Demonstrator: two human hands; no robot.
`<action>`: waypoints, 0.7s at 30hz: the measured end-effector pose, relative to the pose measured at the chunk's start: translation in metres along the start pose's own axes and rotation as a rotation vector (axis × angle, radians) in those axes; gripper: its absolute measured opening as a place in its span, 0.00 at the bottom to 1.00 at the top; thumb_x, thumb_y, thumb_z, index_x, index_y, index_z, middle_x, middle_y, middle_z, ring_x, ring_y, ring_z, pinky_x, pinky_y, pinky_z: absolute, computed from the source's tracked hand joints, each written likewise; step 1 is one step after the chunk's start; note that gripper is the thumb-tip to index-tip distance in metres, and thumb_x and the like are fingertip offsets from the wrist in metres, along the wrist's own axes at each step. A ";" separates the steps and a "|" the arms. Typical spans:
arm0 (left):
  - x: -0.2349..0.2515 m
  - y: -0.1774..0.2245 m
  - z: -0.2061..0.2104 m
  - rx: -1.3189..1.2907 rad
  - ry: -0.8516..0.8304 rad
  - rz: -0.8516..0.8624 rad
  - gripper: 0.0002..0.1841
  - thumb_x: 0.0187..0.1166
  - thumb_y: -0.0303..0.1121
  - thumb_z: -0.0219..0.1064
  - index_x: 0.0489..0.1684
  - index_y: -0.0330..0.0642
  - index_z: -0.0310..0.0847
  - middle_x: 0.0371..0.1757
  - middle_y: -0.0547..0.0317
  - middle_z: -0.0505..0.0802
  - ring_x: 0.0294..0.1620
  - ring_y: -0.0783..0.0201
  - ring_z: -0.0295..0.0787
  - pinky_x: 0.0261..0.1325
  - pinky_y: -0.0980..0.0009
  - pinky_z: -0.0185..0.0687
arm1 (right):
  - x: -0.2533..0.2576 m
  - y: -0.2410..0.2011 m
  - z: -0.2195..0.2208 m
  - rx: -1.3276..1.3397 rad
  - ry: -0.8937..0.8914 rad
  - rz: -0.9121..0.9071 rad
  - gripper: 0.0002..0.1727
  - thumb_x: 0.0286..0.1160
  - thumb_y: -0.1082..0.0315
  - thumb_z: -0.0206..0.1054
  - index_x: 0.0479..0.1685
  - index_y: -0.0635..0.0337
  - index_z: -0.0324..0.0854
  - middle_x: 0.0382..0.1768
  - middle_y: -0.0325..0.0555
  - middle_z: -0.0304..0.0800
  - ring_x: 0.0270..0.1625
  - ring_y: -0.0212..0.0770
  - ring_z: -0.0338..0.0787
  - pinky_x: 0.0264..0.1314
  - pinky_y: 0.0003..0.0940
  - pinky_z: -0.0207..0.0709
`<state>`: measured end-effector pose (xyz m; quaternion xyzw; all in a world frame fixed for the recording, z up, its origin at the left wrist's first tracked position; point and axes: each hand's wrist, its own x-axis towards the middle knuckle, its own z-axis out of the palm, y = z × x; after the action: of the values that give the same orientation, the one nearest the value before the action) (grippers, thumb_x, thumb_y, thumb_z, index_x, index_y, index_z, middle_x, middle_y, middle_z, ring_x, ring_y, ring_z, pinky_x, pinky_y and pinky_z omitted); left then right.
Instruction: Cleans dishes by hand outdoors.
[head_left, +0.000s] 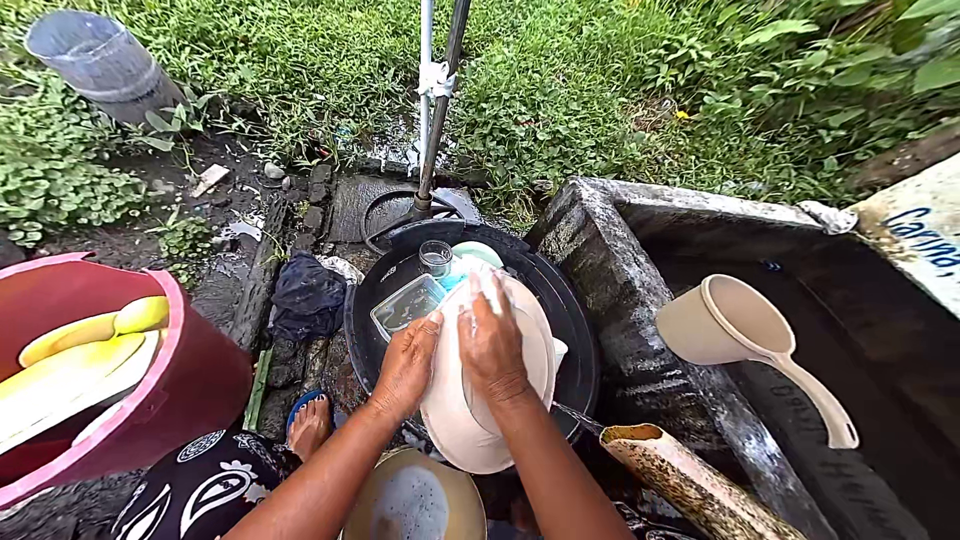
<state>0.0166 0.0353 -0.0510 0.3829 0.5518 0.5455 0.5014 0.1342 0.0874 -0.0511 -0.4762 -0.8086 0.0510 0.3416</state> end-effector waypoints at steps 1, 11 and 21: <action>0.001 0.001 -0.001 -0.024 0.056 -0.022 0.23 0.96 0.42 0.41 0.46 0.39 0.83 0.32 0.59 0.88 0.32 0.69 0.85 0.40 0.68 0.83 | -0.013 -0.013 0.012 0.001 0.024 -0.099 0.23 0.76 0.68 0.59 0.65 0.75 0.83 0.77 0.70 0.76 0.79 0.66 0.78 0.76 0.61 0.74; 0.018 0.006 -0.025 0.019 0.450 -0.027 0.19 0.96 0.41 0.44 0.59 0.36 0.77 0.40 0.52 0.85 0.39 0.65 0.84 0.48 0.63 0.82 | -0.176 -0.011 0.024 0.209 -0.436 -0.449 0.15 0.76 0.76 0.62 0.56 0.66 0.91 0.63 0.54 0.93 0.71 0.57 0.88 0.74 0.50 0.80; 0.008 0.001 -0.016 0.049 0.283 -0.115 0.21 0.95 0.44 0.45 0.66 0.39 0.77 0.43 0.49 0.87 0.39 0.63 0.85 0.47 0.62 0.82 | -0.142 0.092 0.016 1.020 -0.539 1.238 0.21 0.95 0.65 0.39 0.73 0.71 0.66 0.51 0.59 0.89 0.47 0.48 0.92 0.48 0.44 0.87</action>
<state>-0.0004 0.0402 -0.0524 0.2819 0.6512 0.5507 0.4395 0.2369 0.0268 -0.1730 -0.5922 -0.3337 0.6995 0.2206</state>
